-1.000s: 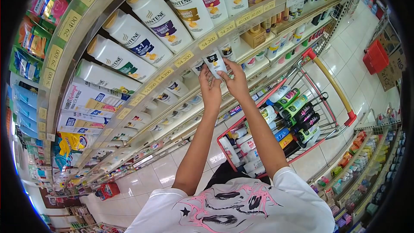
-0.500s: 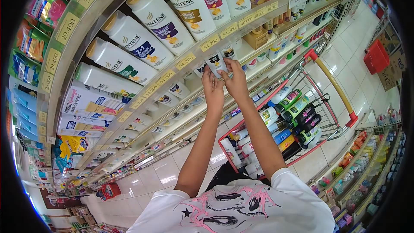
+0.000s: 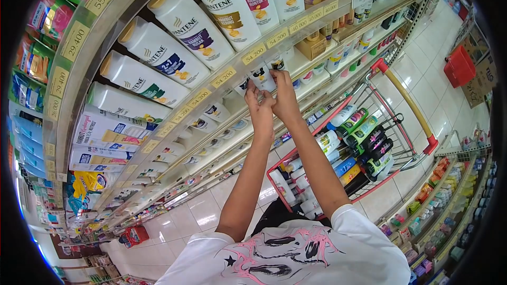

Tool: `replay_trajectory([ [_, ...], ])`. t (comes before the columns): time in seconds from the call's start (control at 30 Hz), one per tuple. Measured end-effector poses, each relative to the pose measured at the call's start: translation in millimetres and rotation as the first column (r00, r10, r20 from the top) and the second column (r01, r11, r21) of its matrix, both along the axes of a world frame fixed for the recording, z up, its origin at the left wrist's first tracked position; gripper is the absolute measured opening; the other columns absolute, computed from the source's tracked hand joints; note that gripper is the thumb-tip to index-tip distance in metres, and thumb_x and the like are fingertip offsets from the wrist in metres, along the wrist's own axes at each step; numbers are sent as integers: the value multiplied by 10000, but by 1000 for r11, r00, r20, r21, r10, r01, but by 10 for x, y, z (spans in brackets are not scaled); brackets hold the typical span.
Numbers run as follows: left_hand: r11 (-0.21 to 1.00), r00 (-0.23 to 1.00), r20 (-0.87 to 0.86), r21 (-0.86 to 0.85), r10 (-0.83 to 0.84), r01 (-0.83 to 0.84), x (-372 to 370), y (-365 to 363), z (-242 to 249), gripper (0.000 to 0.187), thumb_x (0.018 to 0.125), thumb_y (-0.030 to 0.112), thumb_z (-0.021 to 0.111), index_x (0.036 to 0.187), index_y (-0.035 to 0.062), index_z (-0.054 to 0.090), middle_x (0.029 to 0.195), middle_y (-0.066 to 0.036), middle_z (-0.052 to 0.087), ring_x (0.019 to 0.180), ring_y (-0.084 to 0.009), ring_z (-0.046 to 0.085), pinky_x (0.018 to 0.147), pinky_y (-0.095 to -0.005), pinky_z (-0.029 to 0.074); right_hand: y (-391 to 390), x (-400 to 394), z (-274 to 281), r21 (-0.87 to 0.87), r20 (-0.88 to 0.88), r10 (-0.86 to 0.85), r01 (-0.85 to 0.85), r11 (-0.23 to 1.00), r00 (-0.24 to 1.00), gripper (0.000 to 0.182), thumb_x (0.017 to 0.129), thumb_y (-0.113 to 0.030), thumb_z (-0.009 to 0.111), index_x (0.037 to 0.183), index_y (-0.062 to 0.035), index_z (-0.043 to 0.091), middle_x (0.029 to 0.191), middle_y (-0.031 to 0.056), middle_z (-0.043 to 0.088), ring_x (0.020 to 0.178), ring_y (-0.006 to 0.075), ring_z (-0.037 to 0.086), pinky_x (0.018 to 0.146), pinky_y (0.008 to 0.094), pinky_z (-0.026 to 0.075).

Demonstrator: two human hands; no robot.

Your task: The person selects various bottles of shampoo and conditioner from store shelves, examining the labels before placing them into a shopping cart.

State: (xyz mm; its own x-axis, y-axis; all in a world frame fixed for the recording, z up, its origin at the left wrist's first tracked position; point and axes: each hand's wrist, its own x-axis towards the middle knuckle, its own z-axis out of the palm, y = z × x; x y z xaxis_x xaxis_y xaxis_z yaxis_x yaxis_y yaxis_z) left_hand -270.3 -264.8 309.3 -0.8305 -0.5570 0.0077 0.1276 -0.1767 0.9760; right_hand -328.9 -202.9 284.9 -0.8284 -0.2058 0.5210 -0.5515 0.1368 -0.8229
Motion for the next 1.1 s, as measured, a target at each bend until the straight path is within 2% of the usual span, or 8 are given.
replay_trajectory([
  [0.13,999,1000,19,-43,16,-15,-10,12,-29,767,746,-23,518,1472,-8,273,1417,-145,273,1381,-290,277,1141,-392,257,-62,43,46,27,-56,-51,53,998,997,589,700,10,691,1227,48,431,1170,227,462,1109,428,470,959,439,412],
  [0.23,997,999,38,-65,31,-29,3,40,4,775,767,-31,495,1486,-8,208,1463,-186,302,1392,-276,264,1144,-358,232,-116,67,59,3,-1,-79,79,997,997,590,702,14,682,1232,46,425,1178,232,451,1108,432,459,962,449,400],
  [0.43,997,1000,11,-83,-9,9,92,-38,-43,708,829,11,530,1482,2,255,1479,-152,301,1388,-279,286,1143,-362,238,-243,132,54,-88,103,-140,149,985,985,584,698,50,637,1238,48,415,1181,234,440,1111,425,454,978,455,385],
  [0.53,976,997,16,-204,-69,71,192,-140,-72,627,860,55,564,1437,-6,326,1432,-145,352,1351,-282,333,1125,-396,270,-317,169,42,-164,90,-198,211,964,976,576,685,88,592,1233,47,420,1180,233,437,1129,430,446,989,453,379],
  [0.6,852,988,36,-511,150,-111,285,-90,154,573,863,69,594,1382,-12,367,1399,-154,348,1321,-291,346,1102,-435,296,-362,173,30,-135,101,-225,237,962,969,575,679,87,590,1229,49,427,1175,226,440,1127,409,459,1003,431,382],
  [0.7,789,976,-87,-576,200,-213,282,-162,70,602,847,46,617,1365,-19,318,1401,-171,289,1305,-306,338,1091,-460,297,-396,178,17,-113,118,-236,249,962,965,586,663,103,574,1229,50,430,1171,224,440,1128,414,457,1007,432,381],
  [0.9,774,957,-155,-563,246,-290,153,-221,-141,740,853,36,613,1408,-9,126,1448,-212,178,1357,-334,269,1117,-486,245,-398,195,23,-71,84,-248,254,965,965,622,657,106,579,1255,39,422,1174,222,431,1136,429,438,997,451,379],
  [1.1,775,948,-219,-548,232,-316,57,-330,-183,729,898,48,603,1426,-43,108,1470,-242,183,1354,-319,290,1132,-421,232,-441,234,63,-78,76,-287,293,953,955,621,663,47,646,1247,39,434,1173,222,426,1134,422,449,997,441,393],
])
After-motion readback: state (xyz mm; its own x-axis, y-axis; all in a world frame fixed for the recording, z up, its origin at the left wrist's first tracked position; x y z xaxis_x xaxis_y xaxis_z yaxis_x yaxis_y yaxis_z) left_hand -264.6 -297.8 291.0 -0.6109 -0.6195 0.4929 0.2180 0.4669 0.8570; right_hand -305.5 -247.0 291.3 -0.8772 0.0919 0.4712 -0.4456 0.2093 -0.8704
